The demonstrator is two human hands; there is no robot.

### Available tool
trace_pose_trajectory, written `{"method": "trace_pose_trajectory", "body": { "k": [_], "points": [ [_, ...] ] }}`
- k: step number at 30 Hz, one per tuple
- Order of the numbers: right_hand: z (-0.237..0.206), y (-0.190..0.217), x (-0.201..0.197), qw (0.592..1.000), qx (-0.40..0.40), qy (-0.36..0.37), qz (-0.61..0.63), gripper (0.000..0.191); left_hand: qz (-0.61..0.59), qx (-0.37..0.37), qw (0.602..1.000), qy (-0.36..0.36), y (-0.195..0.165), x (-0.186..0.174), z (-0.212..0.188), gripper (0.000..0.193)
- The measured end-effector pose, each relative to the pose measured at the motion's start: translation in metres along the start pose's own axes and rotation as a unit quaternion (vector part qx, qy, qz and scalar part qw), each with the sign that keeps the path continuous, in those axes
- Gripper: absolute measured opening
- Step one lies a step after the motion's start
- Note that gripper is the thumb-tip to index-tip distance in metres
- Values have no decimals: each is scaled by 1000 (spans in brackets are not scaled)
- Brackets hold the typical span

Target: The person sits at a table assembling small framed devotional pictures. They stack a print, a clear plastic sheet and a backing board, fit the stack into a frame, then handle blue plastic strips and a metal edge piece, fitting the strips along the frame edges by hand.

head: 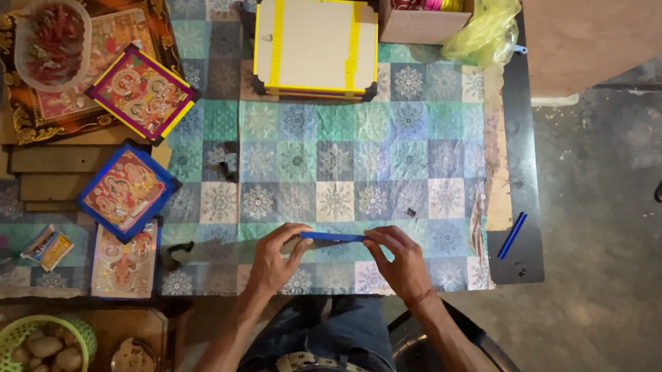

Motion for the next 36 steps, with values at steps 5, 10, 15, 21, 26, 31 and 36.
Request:
{"method": "trace_pose_trajectory", "body": {
  "k": [5, 10, 15, 21, 26, 31, 36],
  "points": [
    [5, -1, 3, 996, 75, 17, 40, 13, -7, 10, 1000, -3, 8, 4, -6, 27],
    [9, 1, 2, 993, 108, 33, 27, 11, -11, 18, 1000, -7, 2, 2, -2, 26],
    [9, 7, 1, 996, 87, 24, 29, 12, -13, -9, 1000, -26, -17, -4, 5, 27],
    [2, 12, 0, 999, 51, 6, 15, 14, -20, 12, 998, -57, -31, -7, 4, 23],
    [-1, 10, 1, 999, 38, 9, 7, 18, 7, 30, 998, -63, -28, -2, 2, 21],
    [-7, 10, 5, 999, 9, -7, -35, 16, 1, 21, 997, -78, -31, -2, -9, 24],
    [-12, 8, 8, 998, -34, -38, -41, 16, 1, 35, 996, -84, -26, 6, -10, 21]
  ]
}}
Point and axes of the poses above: each hand's wrist, its own z-axis towards the middle knuckle, its own x-axis out of the palm, y = z × x, the point moved 4 cm from there along z, towards the middle knuckle, and after that the axes turned 12 degrees about x, right-handed, at the moved point
